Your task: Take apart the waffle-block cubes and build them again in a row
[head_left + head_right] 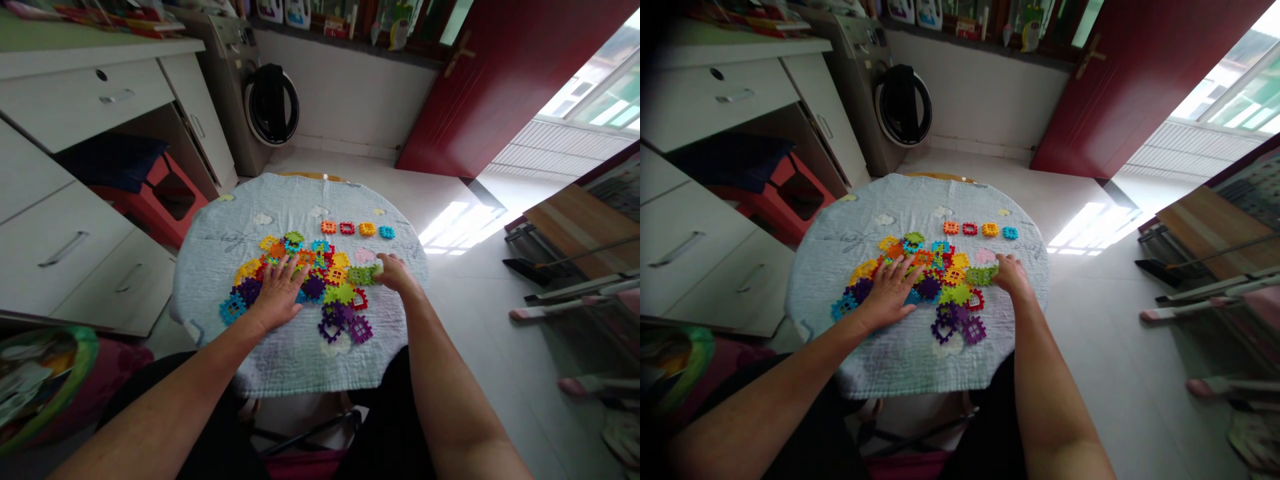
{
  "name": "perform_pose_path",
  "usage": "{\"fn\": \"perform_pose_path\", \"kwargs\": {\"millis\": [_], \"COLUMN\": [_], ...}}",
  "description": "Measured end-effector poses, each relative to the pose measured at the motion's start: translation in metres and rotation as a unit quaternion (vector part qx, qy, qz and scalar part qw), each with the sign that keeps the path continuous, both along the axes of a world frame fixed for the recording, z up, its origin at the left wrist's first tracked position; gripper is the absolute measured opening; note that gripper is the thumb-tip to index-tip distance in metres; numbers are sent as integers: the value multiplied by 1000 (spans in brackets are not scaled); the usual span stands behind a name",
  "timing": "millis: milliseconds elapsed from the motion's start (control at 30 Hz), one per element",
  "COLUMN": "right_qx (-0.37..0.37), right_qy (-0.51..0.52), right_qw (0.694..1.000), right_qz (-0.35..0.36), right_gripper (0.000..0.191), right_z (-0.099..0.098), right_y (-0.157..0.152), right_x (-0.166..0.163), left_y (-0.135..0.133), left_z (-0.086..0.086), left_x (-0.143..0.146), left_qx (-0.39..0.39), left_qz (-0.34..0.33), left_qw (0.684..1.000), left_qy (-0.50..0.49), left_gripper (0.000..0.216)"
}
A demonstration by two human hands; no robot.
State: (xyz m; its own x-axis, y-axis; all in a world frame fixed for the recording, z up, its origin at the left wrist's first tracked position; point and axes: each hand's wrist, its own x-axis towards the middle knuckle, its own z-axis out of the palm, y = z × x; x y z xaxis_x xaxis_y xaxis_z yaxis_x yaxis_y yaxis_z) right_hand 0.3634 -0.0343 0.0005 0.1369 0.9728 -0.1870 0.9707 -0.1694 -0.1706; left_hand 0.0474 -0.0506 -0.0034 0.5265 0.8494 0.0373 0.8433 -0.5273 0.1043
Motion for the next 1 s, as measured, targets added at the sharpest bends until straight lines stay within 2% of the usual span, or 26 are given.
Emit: {"fn": "perform_pose_path", "kwargs": {"millis": [133, 267, 367, 567, 667, 800, 933, 1000], "right_qx": [-1, -51, -41, 26, 113, 216, 214, 161], "right_qy": [10, -14, -11, 83, 104, 69, 26, 23], "right_qw": [997, 993, 994, 994, 988, 969, 965, 979], "right_qz": [82, 102, 103, 65, -3, -99, -153, -126], "right_gripper": [53, 39, 34, 22, 22, 23, 19, 16], "right_z": [-1, -4, -6, -2, 1, 0, -7, -12], "right_y": [4, 7, 9, 17, 20, 20, 15, 13], "right_x": [-19, -34, -36, -24, -11, 6, 14, 14], "left_y": [-1, 0, 2, 8, 13, 24, 30, 32], "left_z": [2, 5, 6, 6, 6, 5, 1, -1], "left_x": [3, 3, 1, -2, -6, -14, -22, -24], "left_qx": [-8, 3, 6, 11, 17, 21, 26, 26], "left_qz": [-17, -19, -14, -1, 10, 44, 65, 67], "left_qw": [998, 996, 994, 991, 991, 990, 988, 988], "left_qy": [-54, -90, -112, -132, -131, -134, -138, -138], "left_gripper": [77, 69, 64, 58, 57, 55, 56, 56]}}
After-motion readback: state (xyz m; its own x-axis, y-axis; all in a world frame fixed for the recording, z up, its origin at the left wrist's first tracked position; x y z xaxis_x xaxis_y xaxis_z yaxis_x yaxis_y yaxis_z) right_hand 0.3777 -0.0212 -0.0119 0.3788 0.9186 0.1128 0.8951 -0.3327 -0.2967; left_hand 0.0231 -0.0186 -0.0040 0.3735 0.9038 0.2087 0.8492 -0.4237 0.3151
